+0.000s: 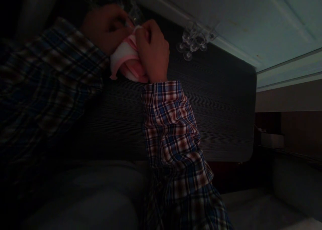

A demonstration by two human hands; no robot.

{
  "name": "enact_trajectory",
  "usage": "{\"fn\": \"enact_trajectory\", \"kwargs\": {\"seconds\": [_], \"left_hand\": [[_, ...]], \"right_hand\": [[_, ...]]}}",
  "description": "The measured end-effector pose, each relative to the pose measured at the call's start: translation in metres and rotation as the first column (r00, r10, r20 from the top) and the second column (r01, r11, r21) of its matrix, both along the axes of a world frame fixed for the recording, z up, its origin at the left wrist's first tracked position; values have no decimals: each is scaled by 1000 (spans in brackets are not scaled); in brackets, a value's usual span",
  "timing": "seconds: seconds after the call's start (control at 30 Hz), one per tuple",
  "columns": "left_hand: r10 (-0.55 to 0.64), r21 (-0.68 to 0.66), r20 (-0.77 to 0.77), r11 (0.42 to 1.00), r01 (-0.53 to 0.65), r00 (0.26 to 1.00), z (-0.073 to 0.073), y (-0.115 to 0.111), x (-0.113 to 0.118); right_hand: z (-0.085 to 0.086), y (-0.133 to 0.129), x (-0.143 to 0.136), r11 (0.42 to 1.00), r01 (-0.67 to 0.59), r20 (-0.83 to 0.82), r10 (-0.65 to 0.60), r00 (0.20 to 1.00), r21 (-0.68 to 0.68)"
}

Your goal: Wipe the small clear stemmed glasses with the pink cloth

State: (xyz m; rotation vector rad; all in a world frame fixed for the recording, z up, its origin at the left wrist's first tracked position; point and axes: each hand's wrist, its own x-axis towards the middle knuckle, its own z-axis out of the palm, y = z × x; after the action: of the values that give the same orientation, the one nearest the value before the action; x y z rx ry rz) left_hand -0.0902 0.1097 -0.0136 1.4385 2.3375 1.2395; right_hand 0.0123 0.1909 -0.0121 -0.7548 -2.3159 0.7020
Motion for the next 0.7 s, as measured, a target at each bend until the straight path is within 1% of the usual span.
{"fn": "enact_trajectory", "kwargs": {"seconds": [0.1, 0.17, 0.23, 0.3, 0.43, 0.5, 0.6, 0.7], "left_hand": [[9, -15, -32, 1000, -10, 999, 1, -1, 1], [6, -22, -53, 1000, -7, 999, 1, -1, 1], [1, -16, -66, 1000, -2, 998, 1, -1, 1], [0, -23, -64, 1000, -2, 998, 1, -1, 1], [9, -24, -36, 1000, -10, 999, 0, -1, -1], [4, 2, -37, 1000, -4, 999, 0, -1, -1], [-13, 25, -38, 1000, 14, 999, -1, -1, -1], [1, 38, -39, 999, 0, 999, -2, -1, 0]], "right_hand": [[2, -1, 0, 999, 31, 75, -32, 997, 21], [5, -1, 1, 999, 48, 128, -48, 991, -2], [6, -1, 1, 998, 43, 154, -35, 987, -48], [5, -1, 1, 997, 21, 132, -10, 991, -76], [1, 0, 0, 999, 17, 33, -15, 999, -35], [1, 0, 0, 999, 18, 29, -17, 999, -30], [2, -1, 2, 998, -1, 11, 2, 1000, -56], [3, -2, 3, 997, -3, 3, 4, 1000, -76]]}}
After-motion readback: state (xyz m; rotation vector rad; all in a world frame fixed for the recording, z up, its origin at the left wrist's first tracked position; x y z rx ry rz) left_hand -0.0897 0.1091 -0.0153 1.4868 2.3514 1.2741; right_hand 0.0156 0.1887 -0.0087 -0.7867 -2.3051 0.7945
